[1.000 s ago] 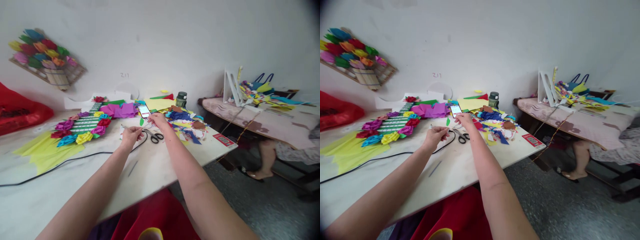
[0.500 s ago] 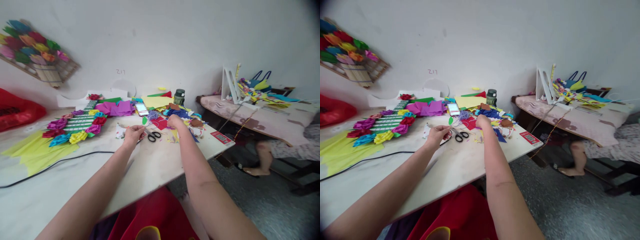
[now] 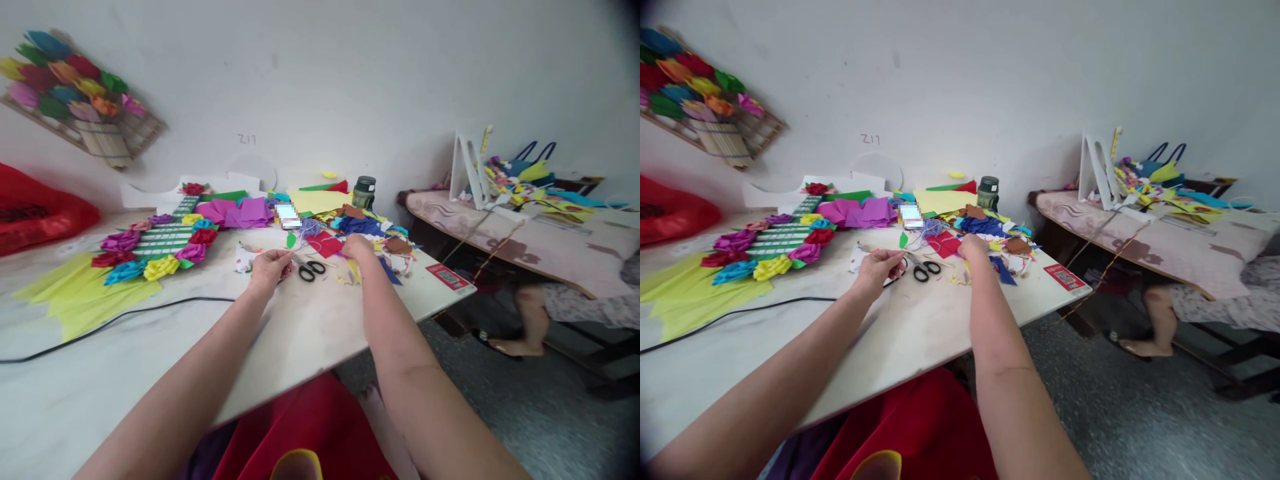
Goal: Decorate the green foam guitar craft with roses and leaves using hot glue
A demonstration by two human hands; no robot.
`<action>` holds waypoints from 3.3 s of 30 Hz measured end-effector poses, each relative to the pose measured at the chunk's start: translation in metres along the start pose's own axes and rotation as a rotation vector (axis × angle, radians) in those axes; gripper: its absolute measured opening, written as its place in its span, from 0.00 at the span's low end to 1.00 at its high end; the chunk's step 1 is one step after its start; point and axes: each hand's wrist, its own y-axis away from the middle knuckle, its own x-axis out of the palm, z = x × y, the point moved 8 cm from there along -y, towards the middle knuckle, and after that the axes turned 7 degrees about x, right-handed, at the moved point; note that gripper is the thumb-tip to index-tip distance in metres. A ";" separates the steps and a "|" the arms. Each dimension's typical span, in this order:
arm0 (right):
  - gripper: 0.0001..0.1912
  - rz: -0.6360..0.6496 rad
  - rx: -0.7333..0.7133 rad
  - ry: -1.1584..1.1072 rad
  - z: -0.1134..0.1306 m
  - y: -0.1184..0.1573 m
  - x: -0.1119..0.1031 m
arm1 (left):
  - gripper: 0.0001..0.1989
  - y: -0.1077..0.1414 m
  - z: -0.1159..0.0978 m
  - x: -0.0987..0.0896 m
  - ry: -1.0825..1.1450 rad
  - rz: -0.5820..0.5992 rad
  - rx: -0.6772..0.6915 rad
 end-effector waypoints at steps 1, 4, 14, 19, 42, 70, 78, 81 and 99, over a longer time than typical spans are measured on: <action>0.18 0.004 0.001 0.000 0.000 0.001 0.001 | 0.13 0.000 0.000 0.000 0.002 0.001 0.003; 0.14 -0.017 -0.016 -0.106 0.000 0.002 -0.001 | 0.13 0.002 0.001 0.000 0.007 0.002 0.006; 0.04 0.066 -0.054 -1.240 -0.003 0.005 -0.003 | 0.15 0.002 -0.001 -0.001 0.027 0.000 -0.012; 0.06 0.025 -0.045 -1.427 -0.009 0.001 -0.005 | 0.15 0.001 0.000 -0.001 0.031 -0.004 -0.015; 0.18 -0.394 -0.169 -0.841 -0.004 0.010 -0.040 | 0.14 0.001 -0.006 -0.001 0.043 0.005 0.027; 0.20 0.226 -0.317 -1.514 0.045 0.023 -0.032 | 0.15 -0.013 -0.022 -0.004 0.017 0.049 0.072; 0.36 0.500 -0.558 -1.451 0.066 0.036 -0.027 | 0.17 -0.017 -0.018 -0.003 0.114 0.049 0.060; 0.38 0.583 -0.618 -1.492 0.072 0.040 -0.024 | 0.17 -0.018 -0.020 0.000 0.131 0.060 0.056; 0.20 0.807 -0.622 -1.643 0.112 0.064 -0.007 | 0.10 -0.045 0.001 0.035 0.417 0.024 -0.032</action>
